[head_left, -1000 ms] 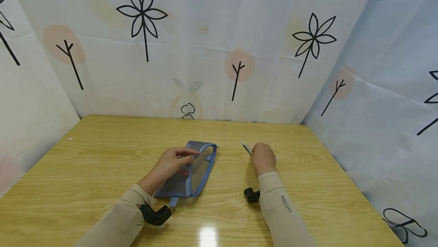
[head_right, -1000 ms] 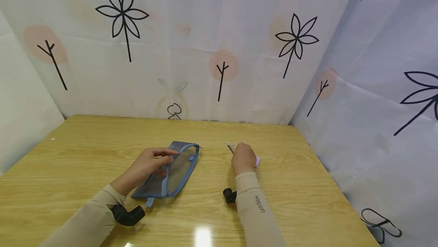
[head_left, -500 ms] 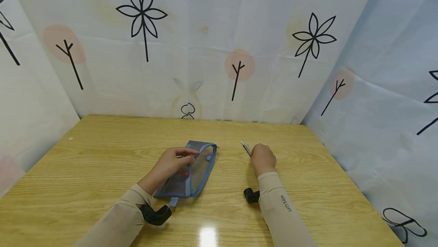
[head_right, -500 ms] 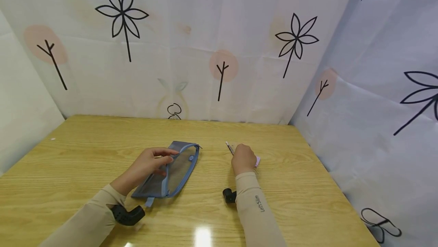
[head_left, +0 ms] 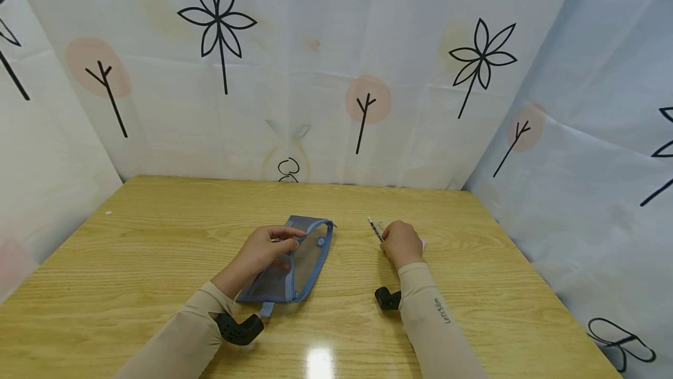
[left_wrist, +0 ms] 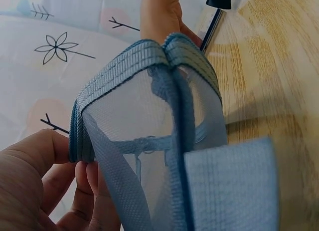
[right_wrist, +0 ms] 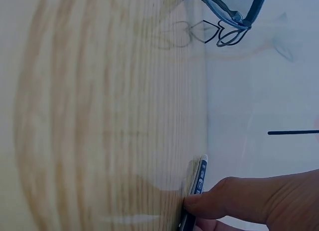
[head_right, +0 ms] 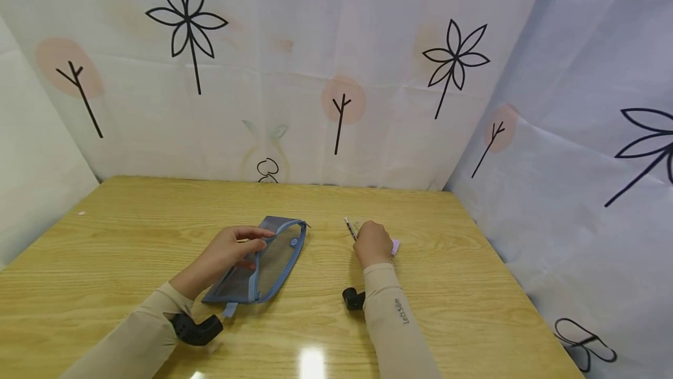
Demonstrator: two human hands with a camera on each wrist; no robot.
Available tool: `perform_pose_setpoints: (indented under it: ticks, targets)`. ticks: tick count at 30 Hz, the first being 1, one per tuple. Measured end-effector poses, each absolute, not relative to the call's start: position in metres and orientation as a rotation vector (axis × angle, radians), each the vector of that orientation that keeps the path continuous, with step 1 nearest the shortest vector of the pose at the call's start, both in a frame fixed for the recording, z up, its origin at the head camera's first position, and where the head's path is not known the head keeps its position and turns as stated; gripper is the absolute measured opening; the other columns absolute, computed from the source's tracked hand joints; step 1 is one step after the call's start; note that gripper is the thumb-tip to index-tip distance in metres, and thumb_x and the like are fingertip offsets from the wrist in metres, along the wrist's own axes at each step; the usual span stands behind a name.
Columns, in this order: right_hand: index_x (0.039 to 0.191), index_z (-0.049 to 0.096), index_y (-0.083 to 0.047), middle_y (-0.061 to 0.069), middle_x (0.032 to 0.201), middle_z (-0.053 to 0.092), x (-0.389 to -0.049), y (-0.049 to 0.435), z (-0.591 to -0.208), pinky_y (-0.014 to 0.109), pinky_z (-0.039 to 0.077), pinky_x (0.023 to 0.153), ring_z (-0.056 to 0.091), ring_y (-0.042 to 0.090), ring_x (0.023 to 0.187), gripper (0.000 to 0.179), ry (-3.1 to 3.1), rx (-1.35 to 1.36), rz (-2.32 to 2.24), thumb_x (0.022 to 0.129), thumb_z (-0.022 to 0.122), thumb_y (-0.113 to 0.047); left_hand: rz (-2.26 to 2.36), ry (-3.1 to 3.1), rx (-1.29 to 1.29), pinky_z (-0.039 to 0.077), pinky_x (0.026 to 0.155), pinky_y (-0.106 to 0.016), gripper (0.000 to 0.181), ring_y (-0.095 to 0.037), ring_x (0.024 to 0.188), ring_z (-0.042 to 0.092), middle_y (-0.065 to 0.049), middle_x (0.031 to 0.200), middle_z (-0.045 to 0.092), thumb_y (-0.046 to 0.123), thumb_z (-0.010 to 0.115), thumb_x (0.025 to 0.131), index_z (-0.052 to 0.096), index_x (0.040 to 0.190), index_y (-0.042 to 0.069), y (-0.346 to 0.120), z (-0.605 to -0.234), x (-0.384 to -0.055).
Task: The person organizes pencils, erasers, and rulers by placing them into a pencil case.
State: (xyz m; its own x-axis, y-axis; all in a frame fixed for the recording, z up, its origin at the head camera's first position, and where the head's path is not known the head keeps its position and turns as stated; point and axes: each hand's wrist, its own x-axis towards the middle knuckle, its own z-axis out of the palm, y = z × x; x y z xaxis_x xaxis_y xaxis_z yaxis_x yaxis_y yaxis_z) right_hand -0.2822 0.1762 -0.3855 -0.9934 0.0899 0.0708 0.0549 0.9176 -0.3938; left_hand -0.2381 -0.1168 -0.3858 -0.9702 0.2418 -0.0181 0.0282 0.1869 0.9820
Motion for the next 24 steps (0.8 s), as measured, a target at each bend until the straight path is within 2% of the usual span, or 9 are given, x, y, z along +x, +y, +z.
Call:
perform_pose_setpoints:
  ticks: [9, 12, 16, 20, 22, 24]
  targets:
    - [0.107, 0.076, -0.004, 0.017, 0.111, 0.071, -0.2811, 0.1787, -0.3838, 0.048, 0.058, 0.080, 0.067, 0.035, 0.097, 0.024, -3.039, -0.083, 0.738, 0.084, 0.074, -0.009, 1.885, 2.289, 0.252, 0.061, 0.068, -0.037, 0.032, -0.023, 0.095, 0.055, -0.015, 0.132, 0.057, 0.010, 0.059, 0.095, 0.067, 0.125, 0.002, -0.1167, -0.3858, -0.2380]
    - [0.109, 0.075, -0.004, 0.018, 0.116, 0.069, -0.2817, 0.1802, -0.3835, 0.042, 0.058, 0.072, 0.067, 0.030, 0.088, 0.024, -3.051, -0.095, 0.819, 0.086, 0.073, -0.010, 1.887, 2.290, 0.251, 0.061, 0.068, -0.037, 0.032, -0.023, 0.093, 0.054, -0.015, 0.132, 0.057, 0.011, 0.059, 0.095, 0.067, 0.125, 0.003, -0.1167, -0.3850, -0.2375]
    - [0.110, 0.074, -0.002, 0.021, 0.121, 0.066, -0.2820, 0.1808, -0.3819, 0.029, 0.051, 0.056, 0.060, 0.020, 0.070, 0.024, -3.059, -0.105, 0.965, 0.087, 0.071, -0.010, 1.891, 2.287, 0.249, 0.061, 0.068, -0.037, 0.032, -0.022, 0.092, 0.054, -0.015, 0.132, 0.056, 0.011, 0.059, 0.095, 0.067, 0.126, 0.003, -0.1167, -0.3840, -0.2369]
    - [0.109, 0.074, 0.000, 0.017, 0.101, 0.070, -0.2832, 0.1808, -0.3817, 0.026, 0.051, 0.054, 0.057, 0.016, 0.065, 0.023, -3.054, -0.112, 1.096, 0.089, 0.070, -0.011, 1.887, 2.289, 0.251, 0.061, 0.069, -0.037, 0.033, -0.022, 0.093, 0.055, -0.014, 0.132, 0.057, 0.012, 0.059, 0.096, 0.066, 0.126, 0.004, -0.1170, -0.3837, -0.2370]
    - [0.109, 0.074, 0.000, 0.012, 0.087, 0.069, -0.2843, 0.1808, -0.3821, 0.025, 0.053, 0.055, 0.058, 0.015, 0.064, 0.022, -3.048, -0.127, 1.151, 0.090, 0.069, -0.012, 1.886, 2.290, 0.251, 0.061, 0.069, -0.037, 0.032, -0.022, 0.094, 0.055, -0.014, 0.132, 0.056, 0.013, 0.059, 0.096, 0.067, 0.126, 0.005, -0.1173, -0.3837, -0.2372]
    - [0.109, 0.073, 0.000, 0.009, 0.079, 0.067, -0.2855, 0.1807, -0.3823, 0.026, 0.054, 0.056, 0.058, 0.015, 0.062, 0.022, -3.043, -0.138, 1.200, 0.091, 0.069, -0.012, 1.887, 2.288, 0.252, 0.061, 0.070, -0.037, 0.032, -0.022, 0.094, 0.055, -0.014, 0.133, 0.056, 0.013, 0.059, 0.096, 0.067, 0.126, 0.005, -0.1176, -0.3838, -0.2373]
